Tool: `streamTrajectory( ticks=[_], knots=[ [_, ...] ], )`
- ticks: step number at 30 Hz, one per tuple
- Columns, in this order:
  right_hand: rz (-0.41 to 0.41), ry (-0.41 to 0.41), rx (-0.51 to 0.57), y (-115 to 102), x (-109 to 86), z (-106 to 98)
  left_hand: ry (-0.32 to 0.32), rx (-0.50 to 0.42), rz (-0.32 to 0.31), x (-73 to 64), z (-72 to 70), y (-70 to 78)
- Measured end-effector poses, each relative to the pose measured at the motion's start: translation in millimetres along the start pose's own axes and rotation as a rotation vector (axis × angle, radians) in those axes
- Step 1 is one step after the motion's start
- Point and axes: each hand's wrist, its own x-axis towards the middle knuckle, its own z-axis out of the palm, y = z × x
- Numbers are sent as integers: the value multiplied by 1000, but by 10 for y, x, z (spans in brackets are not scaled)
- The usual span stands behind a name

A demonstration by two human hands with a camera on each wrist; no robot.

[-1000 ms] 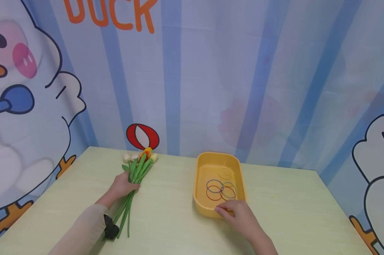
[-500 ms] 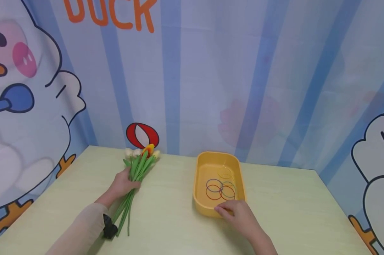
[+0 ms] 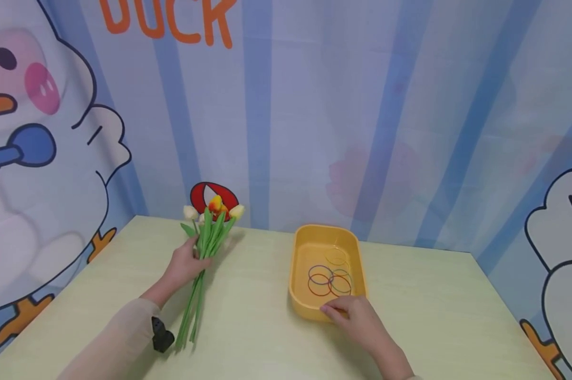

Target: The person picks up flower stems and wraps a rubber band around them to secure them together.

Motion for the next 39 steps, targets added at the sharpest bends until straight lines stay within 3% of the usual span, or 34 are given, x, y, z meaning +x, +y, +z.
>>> streamTrajectory(
  ticks=[6, 13, 21, 25, 32, 39],
  knots=[
    [-1, -10, -29, -39, 24, -34, 44, -30, 45, -60, -48, 195],
    [-40, -30, -72, -139, 107, -172, 67, -113, 124, -93, -196, 536],
    [-118, -16, -83, -424, 233, -355, 96, -265, 179, -205, -253, 884],
    [-147, 22, -33, -603, 294, -355, 108, -358, 198, -293, -184, 1011],
    [-216, 85, 20, -856, 360, -152, 154, -490, 269, -408, 83, 1135],
    [-189, 80, 119, -1006, 388, 29, 232, -554, 290, -488, 338, 1185]
  ],
)
